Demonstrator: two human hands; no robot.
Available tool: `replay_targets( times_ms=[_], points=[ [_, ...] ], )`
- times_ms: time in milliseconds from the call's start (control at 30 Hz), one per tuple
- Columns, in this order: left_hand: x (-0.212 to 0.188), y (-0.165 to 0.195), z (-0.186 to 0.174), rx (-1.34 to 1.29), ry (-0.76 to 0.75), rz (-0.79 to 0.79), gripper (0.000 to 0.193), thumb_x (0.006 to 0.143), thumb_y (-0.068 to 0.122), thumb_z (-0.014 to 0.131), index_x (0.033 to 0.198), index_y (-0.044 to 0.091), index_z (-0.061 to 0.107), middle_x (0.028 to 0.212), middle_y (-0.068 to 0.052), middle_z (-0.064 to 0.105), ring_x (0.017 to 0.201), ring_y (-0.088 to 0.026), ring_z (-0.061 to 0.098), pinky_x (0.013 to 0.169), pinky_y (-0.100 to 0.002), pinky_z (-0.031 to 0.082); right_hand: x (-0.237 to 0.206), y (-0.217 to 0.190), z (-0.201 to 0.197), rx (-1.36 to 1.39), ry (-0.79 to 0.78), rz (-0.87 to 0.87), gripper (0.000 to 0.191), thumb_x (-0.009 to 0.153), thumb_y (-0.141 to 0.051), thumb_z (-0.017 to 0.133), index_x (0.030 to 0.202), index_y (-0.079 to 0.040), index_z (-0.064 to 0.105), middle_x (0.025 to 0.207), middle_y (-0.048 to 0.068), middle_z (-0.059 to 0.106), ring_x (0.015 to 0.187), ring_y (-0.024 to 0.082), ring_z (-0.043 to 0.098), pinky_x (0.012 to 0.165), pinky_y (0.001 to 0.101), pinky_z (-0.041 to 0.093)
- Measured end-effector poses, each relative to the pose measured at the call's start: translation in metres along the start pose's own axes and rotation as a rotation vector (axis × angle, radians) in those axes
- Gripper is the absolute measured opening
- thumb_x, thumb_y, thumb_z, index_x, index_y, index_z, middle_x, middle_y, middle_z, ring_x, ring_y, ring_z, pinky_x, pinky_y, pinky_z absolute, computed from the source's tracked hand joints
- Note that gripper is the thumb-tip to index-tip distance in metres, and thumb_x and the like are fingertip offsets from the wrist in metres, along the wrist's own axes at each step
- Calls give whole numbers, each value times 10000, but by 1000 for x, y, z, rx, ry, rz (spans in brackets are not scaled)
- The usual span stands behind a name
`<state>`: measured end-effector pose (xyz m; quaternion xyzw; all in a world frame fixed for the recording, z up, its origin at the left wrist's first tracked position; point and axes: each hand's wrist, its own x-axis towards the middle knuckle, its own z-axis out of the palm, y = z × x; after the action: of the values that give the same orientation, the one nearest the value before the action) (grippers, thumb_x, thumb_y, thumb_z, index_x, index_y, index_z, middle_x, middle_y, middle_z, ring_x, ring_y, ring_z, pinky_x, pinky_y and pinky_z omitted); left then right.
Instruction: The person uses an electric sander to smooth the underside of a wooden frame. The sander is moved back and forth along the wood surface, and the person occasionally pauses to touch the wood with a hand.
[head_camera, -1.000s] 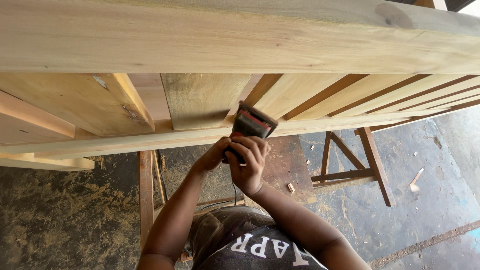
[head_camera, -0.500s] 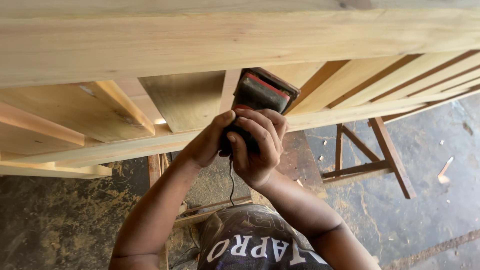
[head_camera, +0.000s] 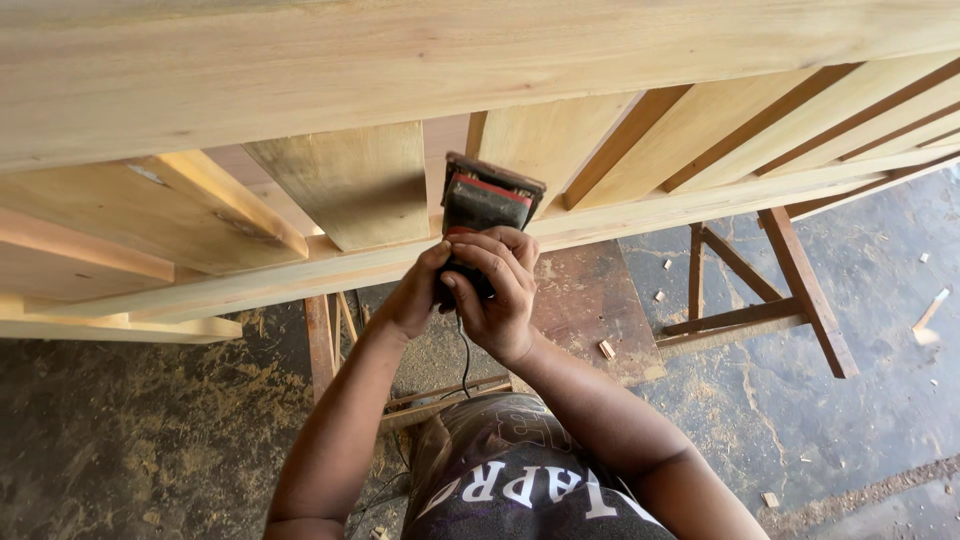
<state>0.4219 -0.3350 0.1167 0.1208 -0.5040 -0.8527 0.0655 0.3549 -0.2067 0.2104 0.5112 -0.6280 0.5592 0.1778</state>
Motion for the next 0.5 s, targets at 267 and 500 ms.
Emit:
replay_targets(
  times_ms=[267, 500],
  points=[
    [-5, -93, -9, -79, 156, 65, 620, 943, 720, 419, 945, 129, 606, 719, 11, 553, 577, -93, 526, 449, -260, 409, -54, 37, -1, -2, -228, 33, 301, 839, -105, 801, 1118, -65, 698, 1174, 60, 728, 1135, 271, 611, 1002, 400, 400],
    [-13, -149, 30, -148, 154, 51, 712, 951, 744, 430, 1146, 84, 612, 902, -48, 624, 747, -122, 588, 547, -267, 471, -110, 70, -41, 24, -316, 34, 296, 848, -115, 791, 1121, -43, 698, 1238, 92, 698, 1178, 287, 612, 1007, 429, 471]
  ],
)
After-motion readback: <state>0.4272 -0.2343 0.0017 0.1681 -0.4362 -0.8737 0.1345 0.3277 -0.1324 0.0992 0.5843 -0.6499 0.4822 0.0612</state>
